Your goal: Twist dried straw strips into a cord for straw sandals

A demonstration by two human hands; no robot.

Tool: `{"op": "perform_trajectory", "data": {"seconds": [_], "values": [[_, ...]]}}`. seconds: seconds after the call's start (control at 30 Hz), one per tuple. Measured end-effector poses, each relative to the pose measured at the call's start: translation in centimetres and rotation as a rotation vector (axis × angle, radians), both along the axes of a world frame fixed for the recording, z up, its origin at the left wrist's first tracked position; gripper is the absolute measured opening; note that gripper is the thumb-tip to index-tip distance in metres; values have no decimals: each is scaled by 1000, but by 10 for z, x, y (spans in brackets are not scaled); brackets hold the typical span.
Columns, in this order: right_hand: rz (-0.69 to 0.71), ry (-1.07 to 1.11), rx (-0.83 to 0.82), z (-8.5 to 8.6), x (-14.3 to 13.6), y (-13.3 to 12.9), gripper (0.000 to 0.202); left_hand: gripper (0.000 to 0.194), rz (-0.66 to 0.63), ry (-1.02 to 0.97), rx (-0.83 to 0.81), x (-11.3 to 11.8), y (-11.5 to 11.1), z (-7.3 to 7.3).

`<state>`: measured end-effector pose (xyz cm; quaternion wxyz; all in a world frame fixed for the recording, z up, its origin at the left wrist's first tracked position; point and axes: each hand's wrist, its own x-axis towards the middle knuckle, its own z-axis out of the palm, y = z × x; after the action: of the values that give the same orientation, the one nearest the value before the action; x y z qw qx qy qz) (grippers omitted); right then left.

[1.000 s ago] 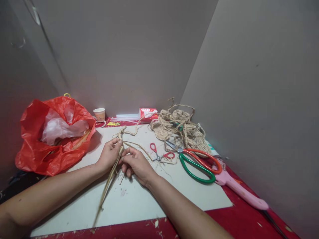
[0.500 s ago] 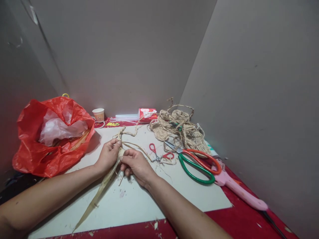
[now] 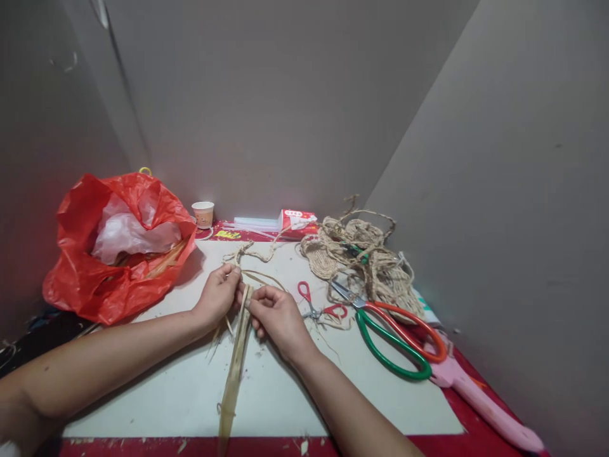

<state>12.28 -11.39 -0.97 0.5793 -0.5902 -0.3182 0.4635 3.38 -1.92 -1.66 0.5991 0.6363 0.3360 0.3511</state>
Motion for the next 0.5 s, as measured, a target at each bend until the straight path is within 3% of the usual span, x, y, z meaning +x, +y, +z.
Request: {"op": "perform_trajectory", "data": {"seconds": [0.17,0.5], "values": [[-14,-153,-27,2,-12,-1,18,24,19,-7,109,-1,-3,0],[63,-172,-61,4,-15,-4,17,24,-3,31,189,-2,-5,0]]}}
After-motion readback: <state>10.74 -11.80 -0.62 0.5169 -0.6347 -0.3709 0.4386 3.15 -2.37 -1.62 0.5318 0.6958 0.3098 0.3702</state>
